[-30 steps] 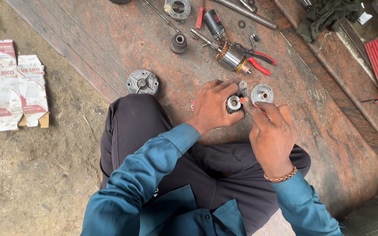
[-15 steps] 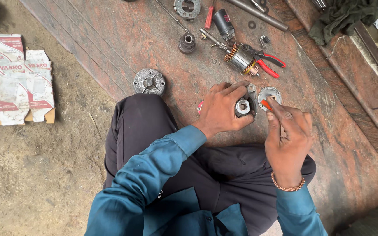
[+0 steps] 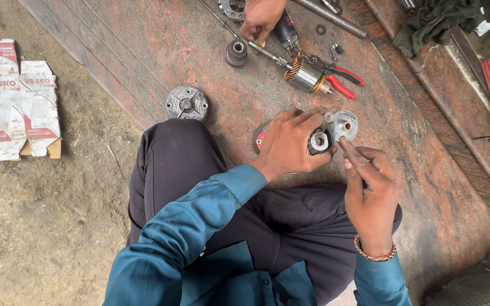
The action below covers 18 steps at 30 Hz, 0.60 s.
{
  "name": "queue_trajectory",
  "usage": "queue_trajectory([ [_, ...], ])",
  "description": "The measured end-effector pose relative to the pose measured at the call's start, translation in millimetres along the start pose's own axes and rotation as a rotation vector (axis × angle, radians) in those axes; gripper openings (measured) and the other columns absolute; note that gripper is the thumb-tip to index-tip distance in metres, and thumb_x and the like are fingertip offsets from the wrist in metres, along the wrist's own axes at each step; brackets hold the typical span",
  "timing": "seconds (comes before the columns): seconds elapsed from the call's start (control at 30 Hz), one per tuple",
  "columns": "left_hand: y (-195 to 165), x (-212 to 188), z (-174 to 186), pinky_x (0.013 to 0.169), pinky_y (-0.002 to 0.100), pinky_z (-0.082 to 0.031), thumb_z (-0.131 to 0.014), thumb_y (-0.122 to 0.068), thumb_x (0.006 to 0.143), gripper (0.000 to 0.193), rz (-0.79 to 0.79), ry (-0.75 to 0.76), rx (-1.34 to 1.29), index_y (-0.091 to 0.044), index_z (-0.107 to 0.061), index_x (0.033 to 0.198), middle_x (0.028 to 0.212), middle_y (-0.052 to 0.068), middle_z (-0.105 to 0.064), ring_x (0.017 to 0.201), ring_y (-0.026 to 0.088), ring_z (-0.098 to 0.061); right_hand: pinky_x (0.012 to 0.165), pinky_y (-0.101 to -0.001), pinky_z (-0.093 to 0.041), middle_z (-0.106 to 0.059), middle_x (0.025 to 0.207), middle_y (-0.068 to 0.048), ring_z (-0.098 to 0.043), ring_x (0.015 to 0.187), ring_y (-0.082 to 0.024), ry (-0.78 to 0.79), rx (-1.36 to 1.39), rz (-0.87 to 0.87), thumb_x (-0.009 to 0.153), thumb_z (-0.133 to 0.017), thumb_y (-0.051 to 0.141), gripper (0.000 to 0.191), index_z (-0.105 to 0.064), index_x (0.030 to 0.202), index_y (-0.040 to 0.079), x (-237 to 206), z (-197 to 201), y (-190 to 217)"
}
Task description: The person sits on the workshop floor holding a starter motor end housing and uses a small orange abrasive stick to file and smooth the bushing inside the housing, repeatedly rotating the housing and reworking the bore. Other starter components and pliers lie on the floor nearby.
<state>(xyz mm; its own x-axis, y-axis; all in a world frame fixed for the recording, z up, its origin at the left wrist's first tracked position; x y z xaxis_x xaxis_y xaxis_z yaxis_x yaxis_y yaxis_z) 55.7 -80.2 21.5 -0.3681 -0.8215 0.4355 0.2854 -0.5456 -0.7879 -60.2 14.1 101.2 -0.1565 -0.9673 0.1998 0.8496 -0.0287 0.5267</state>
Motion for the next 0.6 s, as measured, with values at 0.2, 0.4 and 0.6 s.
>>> queue_trajectory([
  [0.2,0,-4,2,0.091,0.049,-0.052,-0.08,-0.044,0.067,0.059,-0.019,0.01,-0.006,-0.008,-0.067,0.112,0.128,0.014,-0.07,0.098,0.035,-0.066,0.087,-0.0361,-0.052,-0.065,0.103,-0.008,-0.063,0.098,-0.026,0.007,-0.184,0.13,0.094,-0.066,-0.006,0.046,-0.076,0.132,0.017,8,-5,14],
  [0.4,7,-7,0,0.092,0.05,-0.051,-0.08,-0.046,0.066,0.059,-0.054,0.004,0.0,-0.011,-0.068,0.112,0.131,0.014,-0.069,0.102,0.034,-0.066,0.08,-0.0356,-0.055,-0.069,0.103,-0.012,-0.07,0.091,-0.026,0.07,-0.12,0.096,0.093,-0.065,-0.009,0.043,-0.076,0.127,0.015,21,-8,20],
  [0.6,8,-11,-3,0.092,0.049,-0.05,-0.08,-0.047,0.067,0.058,-0.073,0.017,-0.021,-0.012,-0.068,0.112,0.128,0.011,-0.069,0.101,0.033,-0.064,0.079,-0.0347,-0.055,-0.073,0.106,-0.012,-0.073,0.092,-0.025,0.103,-0.111,0.125,0.093,-0.067,-0.007,0.035,-0.076,0.122,0.01,23,-4,31],
])
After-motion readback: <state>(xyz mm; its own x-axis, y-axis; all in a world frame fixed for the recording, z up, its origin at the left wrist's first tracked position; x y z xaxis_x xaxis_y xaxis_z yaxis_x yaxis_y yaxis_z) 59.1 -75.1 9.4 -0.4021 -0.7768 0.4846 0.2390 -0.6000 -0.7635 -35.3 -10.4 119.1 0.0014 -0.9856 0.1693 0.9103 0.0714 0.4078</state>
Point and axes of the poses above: each hand's wrist, its own x-axis towards the middle knuckle, its own z-axis out of the back of the hand, y = z × x, the point moved 9 cm from there along x, towards the middle knuckle
